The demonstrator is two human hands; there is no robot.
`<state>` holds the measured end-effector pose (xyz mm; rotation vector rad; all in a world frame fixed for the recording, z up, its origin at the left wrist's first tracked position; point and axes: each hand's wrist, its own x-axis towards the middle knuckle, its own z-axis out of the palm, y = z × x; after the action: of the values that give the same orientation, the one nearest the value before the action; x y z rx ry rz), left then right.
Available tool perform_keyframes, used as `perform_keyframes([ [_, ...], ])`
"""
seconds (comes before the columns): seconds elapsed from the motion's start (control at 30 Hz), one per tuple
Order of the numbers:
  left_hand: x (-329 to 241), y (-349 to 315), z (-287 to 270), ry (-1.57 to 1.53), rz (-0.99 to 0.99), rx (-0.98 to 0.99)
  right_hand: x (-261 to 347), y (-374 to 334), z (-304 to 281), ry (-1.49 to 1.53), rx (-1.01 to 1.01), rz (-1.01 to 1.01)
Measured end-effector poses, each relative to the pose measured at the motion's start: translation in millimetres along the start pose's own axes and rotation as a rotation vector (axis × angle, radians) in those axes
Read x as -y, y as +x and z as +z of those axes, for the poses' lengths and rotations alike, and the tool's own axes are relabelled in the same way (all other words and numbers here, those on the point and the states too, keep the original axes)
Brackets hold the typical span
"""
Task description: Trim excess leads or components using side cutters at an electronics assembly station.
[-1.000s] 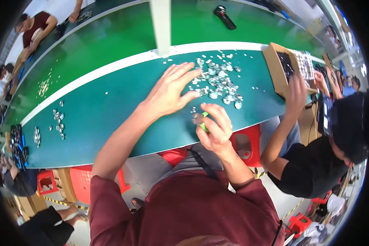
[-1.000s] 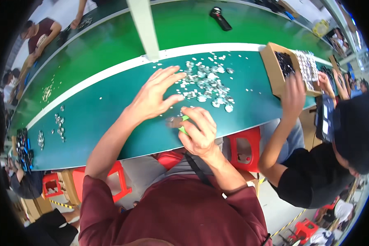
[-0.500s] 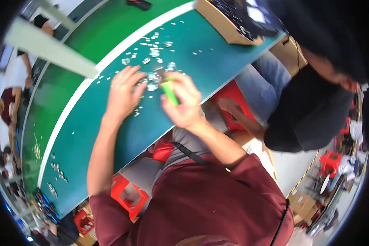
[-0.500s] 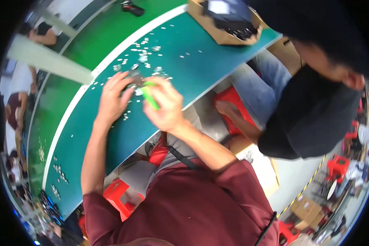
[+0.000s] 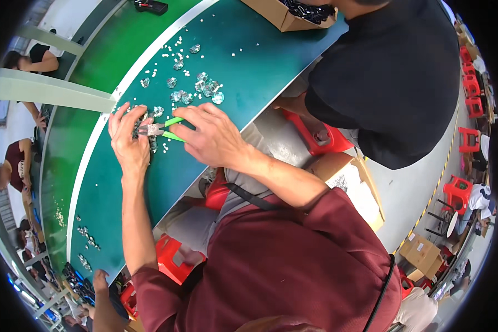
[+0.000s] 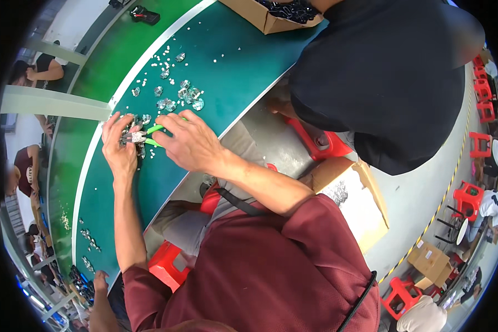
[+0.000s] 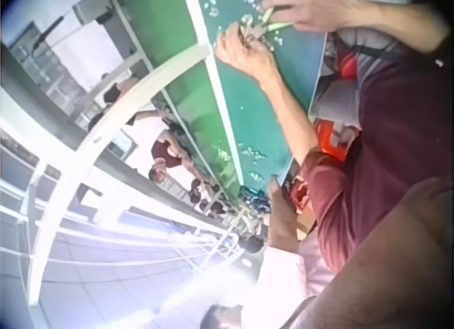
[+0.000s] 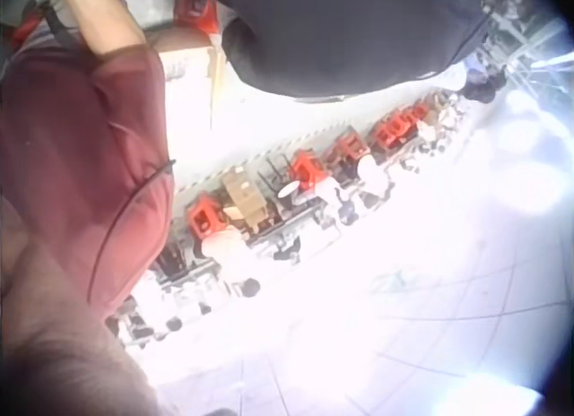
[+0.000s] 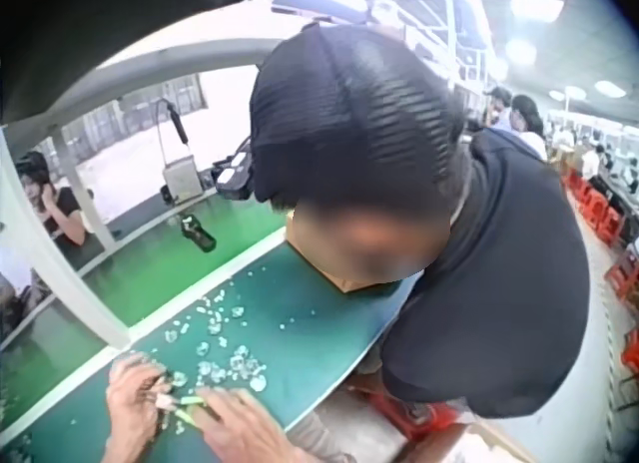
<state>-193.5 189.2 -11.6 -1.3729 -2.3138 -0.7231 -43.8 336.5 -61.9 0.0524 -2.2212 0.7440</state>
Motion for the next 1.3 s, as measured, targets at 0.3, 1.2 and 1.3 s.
perform_keyframes([
  [0.3, -31, -57, -36, -0.809, -0.539, -0.268, 4, 8, 3, 0.034, 0.04, -0.064],
  [1.2, -95, -168, -80, -1.277, -0.761, -0.622, 113, -9, -8, 0.768, 0.371, 0.257],
  [1.3, -103, -158, -72, -1.163, -0.693, -0.463, 118, -14, -17, 0.816, 0.306, 0.395],
])
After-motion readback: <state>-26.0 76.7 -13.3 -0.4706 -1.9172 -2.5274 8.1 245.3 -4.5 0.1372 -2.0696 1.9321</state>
